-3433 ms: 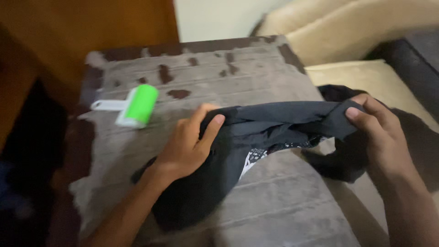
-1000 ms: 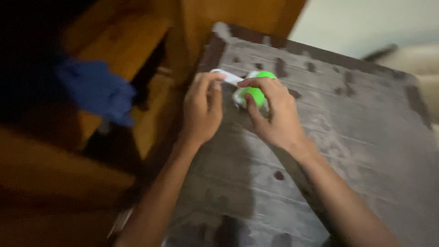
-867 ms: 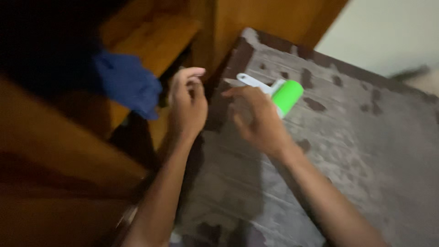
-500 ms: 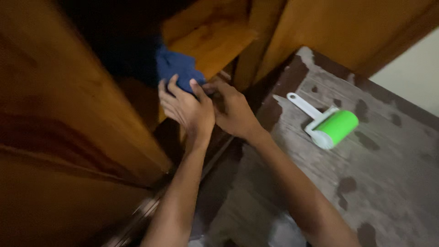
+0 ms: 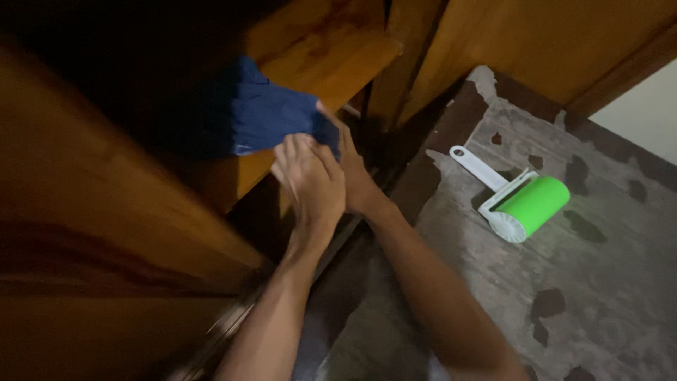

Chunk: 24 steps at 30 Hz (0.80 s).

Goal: The person retrieves several garments from a wardrobe and places them on a table. They then unfold a blue t-shirt, smooth it out, and use a green lint roller to roll over the shirt's surface to remove lint.

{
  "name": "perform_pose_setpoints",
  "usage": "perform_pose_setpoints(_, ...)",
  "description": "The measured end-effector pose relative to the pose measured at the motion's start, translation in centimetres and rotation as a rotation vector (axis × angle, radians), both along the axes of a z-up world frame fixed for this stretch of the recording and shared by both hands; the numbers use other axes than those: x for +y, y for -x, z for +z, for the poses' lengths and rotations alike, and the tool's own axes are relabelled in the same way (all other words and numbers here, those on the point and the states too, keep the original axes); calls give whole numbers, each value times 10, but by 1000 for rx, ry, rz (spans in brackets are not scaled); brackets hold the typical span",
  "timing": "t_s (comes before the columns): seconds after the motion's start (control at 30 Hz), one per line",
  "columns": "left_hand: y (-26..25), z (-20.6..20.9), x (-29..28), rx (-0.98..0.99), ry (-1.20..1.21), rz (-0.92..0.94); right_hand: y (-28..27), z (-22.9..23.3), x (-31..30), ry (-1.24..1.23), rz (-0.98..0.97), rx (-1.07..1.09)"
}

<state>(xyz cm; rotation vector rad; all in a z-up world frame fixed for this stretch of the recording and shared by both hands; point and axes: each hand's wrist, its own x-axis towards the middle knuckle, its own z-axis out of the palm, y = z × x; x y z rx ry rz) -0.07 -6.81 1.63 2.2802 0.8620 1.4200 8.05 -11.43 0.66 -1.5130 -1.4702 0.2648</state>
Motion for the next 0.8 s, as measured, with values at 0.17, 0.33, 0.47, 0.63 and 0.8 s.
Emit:
perform_pose_setpoints(0.17,-5,9,-31,-200,-12,-337,-16,-23,-17,-275,116,369)
perform_pose_setpoints(0.33,-6,21,-56,-165,-72,-320,-15,-25,-33,-90,-35,862)
perform_pose_setpoints(0.47,0,25,-52,-171,-113,-206,-30,12,-36,-419,-100,1292)
perform_pose_setpoints(0.63,6,25,-36,-135,-90,-295,-29,68,-70,-443,31,1364)
perform_pose_setpoints(0.8,0,7,-48,103,405,-423,-23,80,-103,-140,-516,614)
